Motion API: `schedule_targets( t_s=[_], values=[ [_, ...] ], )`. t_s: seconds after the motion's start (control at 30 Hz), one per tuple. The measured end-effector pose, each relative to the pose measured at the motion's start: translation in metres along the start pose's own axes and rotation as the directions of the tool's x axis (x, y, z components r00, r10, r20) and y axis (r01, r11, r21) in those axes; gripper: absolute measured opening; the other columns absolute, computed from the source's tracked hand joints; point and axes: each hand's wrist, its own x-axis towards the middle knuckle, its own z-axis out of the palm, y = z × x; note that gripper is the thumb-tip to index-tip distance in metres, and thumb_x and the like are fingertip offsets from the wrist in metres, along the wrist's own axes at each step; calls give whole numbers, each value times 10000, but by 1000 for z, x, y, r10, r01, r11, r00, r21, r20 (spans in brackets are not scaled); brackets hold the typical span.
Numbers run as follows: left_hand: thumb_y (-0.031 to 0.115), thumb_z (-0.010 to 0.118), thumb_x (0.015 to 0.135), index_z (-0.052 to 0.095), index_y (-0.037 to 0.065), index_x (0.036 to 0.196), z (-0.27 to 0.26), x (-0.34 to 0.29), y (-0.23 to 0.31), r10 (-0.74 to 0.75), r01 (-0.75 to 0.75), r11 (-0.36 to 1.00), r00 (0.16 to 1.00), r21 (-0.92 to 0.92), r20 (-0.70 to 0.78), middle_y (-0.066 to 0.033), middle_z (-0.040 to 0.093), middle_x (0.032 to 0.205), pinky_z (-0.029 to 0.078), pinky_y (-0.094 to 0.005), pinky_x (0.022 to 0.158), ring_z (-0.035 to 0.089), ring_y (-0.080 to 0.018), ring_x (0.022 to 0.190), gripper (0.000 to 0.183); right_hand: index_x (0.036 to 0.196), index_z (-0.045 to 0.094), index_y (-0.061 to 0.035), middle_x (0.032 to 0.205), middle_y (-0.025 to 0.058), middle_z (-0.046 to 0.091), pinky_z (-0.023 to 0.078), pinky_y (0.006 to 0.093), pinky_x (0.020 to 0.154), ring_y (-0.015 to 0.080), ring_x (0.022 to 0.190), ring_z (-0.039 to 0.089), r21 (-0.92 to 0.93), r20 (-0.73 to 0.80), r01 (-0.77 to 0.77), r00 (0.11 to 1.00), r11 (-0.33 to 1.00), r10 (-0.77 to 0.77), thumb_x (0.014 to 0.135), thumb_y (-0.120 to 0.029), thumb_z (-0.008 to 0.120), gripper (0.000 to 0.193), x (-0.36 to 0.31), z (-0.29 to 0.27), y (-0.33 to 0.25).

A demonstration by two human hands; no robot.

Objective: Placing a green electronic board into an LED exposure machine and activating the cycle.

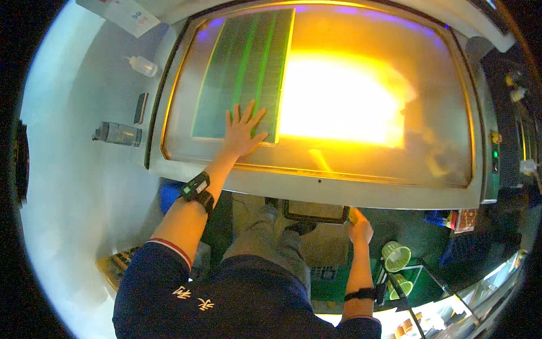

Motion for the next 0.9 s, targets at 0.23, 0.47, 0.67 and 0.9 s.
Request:
schedule_targets(
  t_s=[0.23, 0.47, 0.67, 0.9],
  values=[
    [678, 442, 925, 304, 312, 1552, -18, 15, 35, 19, -19, 997, 1000, -79, 0, -53, 181, 1648, 78, -689, 1157, 99, -486, 1480, 739, 1214, 682, -301, 996, 105, 729, 542, 458, 798, 346, 906, 692, -271, 95, 29, 995, 962, -3, 754, -67, 637, 518, -142, -88, 19],
    [668, 543, 893, 331, 187, 1540, -131, -106, 96, 644, -233, 737, 526, -634, 555, -154, 293, 1592, 253, -560, 1177, 302, -380, 1449, 834, 1135, 713, -260, 1044, 71, 728, 541, 439, 770, 307, 889, 696, -305, 12, 502, 852, 809, -524, 720, -26, 616, 486, -163, -177, -79],
    [231, 675, 824, 413, 140, 1470, -134, -140, 4, 278, -122, 924, 865, -363, 418, -118, 472, 1481, 389, -571, 1048, 454, -388, 1325, 703, 1225, 662, -208, 1264, 31, 675, 535, 432, 907, 300, 1166, 643, -405, -145, 709, 573, 577, -807, 795, -60, 595, 459, -73, -148, -205],
    [154, 652, 828, 380, 222, 1508, -60, -82, -106, 168, -187, 982, 926, 25, 337, -104, 499, 1464, 403, -615, 1005, 474, -371, 1315, 736, 1433, 465, -254, 1515, 30, 457, 441, 525, 1038, 299, 1278, 547, -449, 56, 666, 686, 596, -725, 860, -111, 589, 604, 56, -34, -280]
  ],
)
